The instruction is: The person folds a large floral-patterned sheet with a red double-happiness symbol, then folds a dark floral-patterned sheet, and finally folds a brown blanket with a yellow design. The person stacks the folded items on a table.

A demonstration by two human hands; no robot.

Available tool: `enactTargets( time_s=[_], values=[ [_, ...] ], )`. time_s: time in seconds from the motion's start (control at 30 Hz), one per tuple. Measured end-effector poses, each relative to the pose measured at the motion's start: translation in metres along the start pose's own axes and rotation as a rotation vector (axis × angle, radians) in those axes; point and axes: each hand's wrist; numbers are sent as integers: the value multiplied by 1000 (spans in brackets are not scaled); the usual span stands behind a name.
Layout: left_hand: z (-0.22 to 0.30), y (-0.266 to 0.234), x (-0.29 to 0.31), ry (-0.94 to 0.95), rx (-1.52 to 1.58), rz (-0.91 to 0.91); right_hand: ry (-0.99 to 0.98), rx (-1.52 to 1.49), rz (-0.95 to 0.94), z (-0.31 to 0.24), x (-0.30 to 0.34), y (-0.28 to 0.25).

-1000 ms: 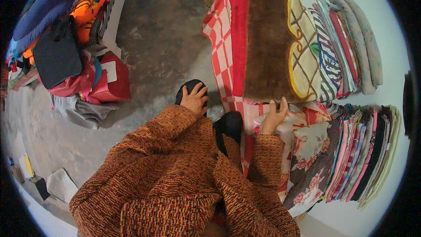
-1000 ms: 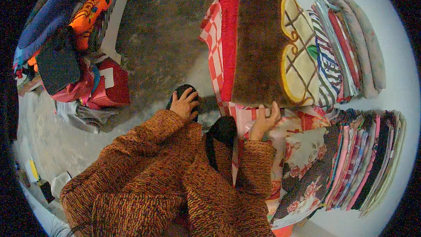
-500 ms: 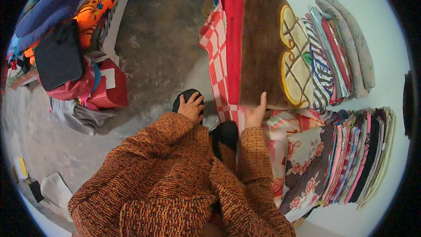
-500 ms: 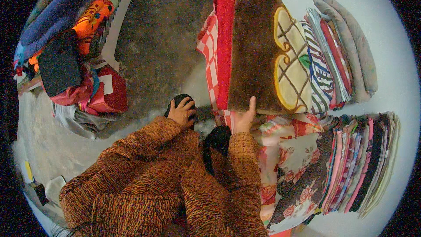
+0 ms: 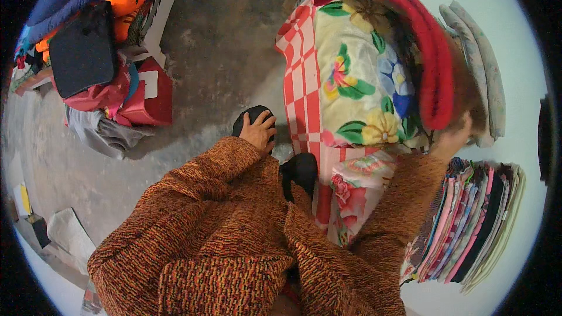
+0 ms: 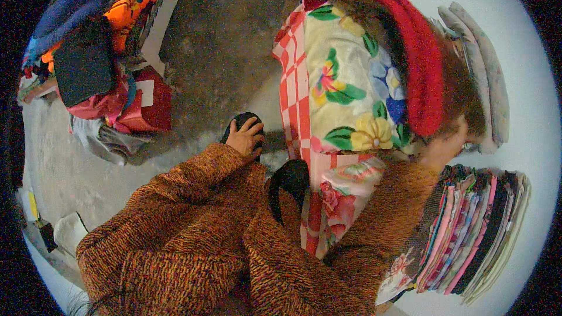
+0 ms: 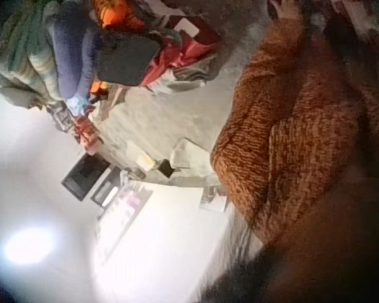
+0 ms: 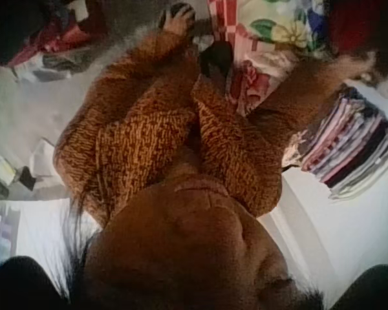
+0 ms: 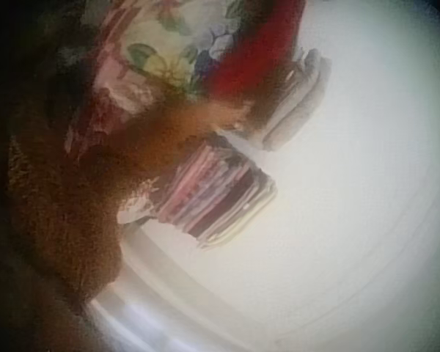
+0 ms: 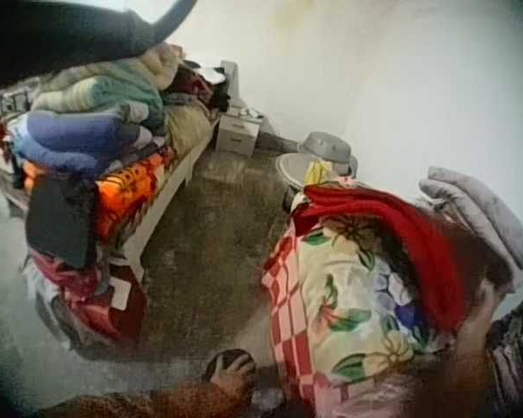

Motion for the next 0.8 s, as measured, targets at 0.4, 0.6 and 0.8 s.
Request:
enactTargets(
  time_s=[0.4, 0.6, 0.8],
  values=[
    [-6, 9, -3, -14, -17, 1, 598, -242, -77, 30, 170, 64],
    [-5, 5, -5, -21, -8, -23, 599, -315, -58, 58, 170, 53],
    [-4, 7, -4, -19, 21, 18, 1453, -525, 293, 37, 227, 103]
  ],
)
Point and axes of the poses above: each hand's wrist, its own x-axis away from the middle knuckle, its own y-axis out of the palm, z = x × y, and after that the axes turned 6 degrees about x, right-handed
